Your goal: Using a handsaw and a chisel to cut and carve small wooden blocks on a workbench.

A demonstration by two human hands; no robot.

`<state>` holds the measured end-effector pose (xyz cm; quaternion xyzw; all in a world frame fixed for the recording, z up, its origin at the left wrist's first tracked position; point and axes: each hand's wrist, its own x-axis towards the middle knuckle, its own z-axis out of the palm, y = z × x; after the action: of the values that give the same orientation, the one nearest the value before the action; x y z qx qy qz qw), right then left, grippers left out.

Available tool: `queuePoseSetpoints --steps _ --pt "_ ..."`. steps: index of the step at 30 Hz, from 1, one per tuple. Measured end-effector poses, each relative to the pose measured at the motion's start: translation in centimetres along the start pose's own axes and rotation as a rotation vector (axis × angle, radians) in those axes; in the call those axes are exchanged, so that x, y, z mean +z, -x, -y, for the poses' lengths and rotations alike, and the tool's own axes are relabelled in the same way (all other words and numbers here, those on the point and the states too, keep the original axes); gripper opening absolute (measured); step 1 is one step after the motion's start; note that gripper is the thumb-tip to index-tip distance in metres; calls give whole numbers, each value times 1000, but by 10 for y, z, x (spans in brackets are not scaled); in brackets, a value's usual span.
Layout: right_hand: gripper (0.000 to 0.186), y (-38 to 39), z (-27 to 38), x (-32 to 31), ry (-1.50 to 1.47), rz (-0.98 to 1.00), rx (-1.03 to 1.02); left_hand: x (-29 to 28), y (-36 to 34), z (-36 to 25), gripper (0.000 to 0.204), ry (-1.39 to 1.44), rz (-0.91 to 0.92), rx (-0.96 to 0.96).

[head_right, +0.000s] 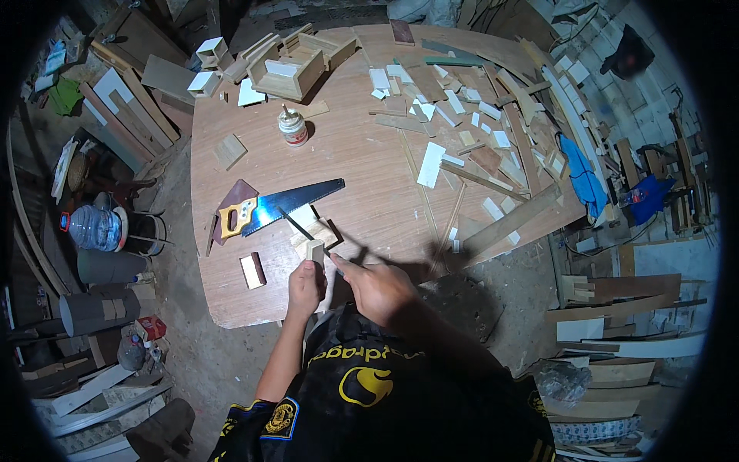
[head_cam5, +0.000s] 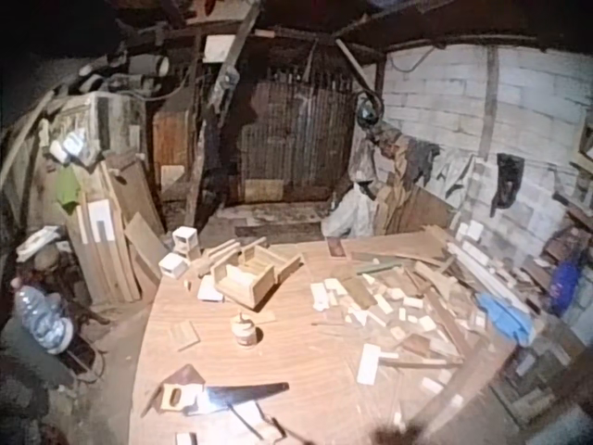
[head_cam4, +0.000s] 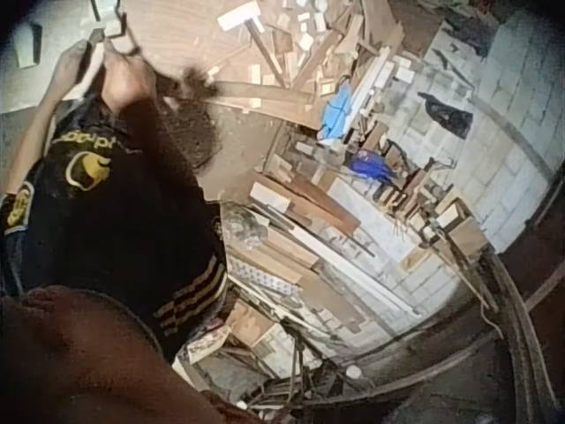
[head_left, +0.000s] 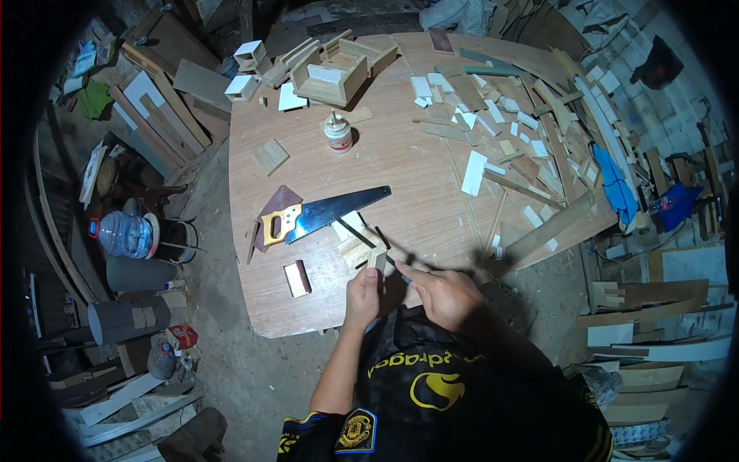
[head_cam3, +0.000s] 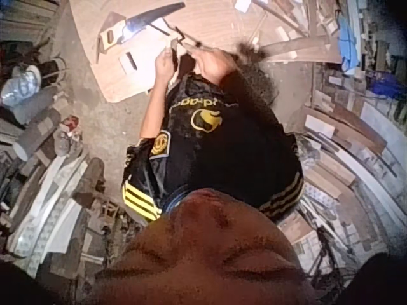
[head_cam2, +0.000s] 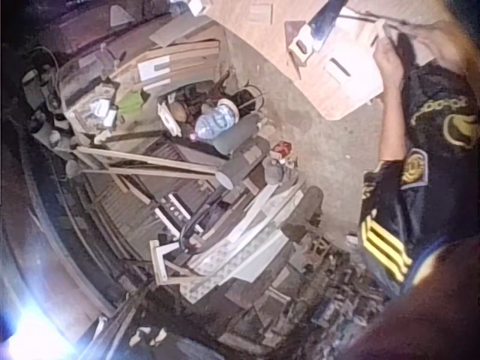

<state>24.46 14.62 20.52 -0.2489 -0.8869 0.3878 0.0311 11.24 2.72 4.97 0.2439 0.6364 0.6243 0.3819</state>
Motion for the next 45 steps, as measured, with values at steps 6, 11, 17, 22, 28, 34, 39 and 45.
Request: queuePoseSetpoints --steps 6,11,17,22,28,34,39,45 --pt "35 5 -16 22 60 55 72 -14 13 4 49 -324 92 -1" --pt "38 21 -24 37 -48 40 66 -11 34 17 48 -372 64 -5" --pt "39 49 -35 47 -91 129 33 -8 73 20 47 -392 18 -140" --pt "40 92 -63 52 -79 114 -24 25 110 33 49 -419 -97 -103" --pt "40 164 -85 38 -169 125 16 78 164 37 50 -439 -111 -171" --pt "39 218 -113 46 -210 172 63 113 217 46 49 -533 -115 -120" --pt "37 231 -104 49 -258 287 83 103 247 35 45 -603 -37 -198" --pt "36 238 -88 80 -291 351 -1 80 291 46 46 -617 -151 -253"
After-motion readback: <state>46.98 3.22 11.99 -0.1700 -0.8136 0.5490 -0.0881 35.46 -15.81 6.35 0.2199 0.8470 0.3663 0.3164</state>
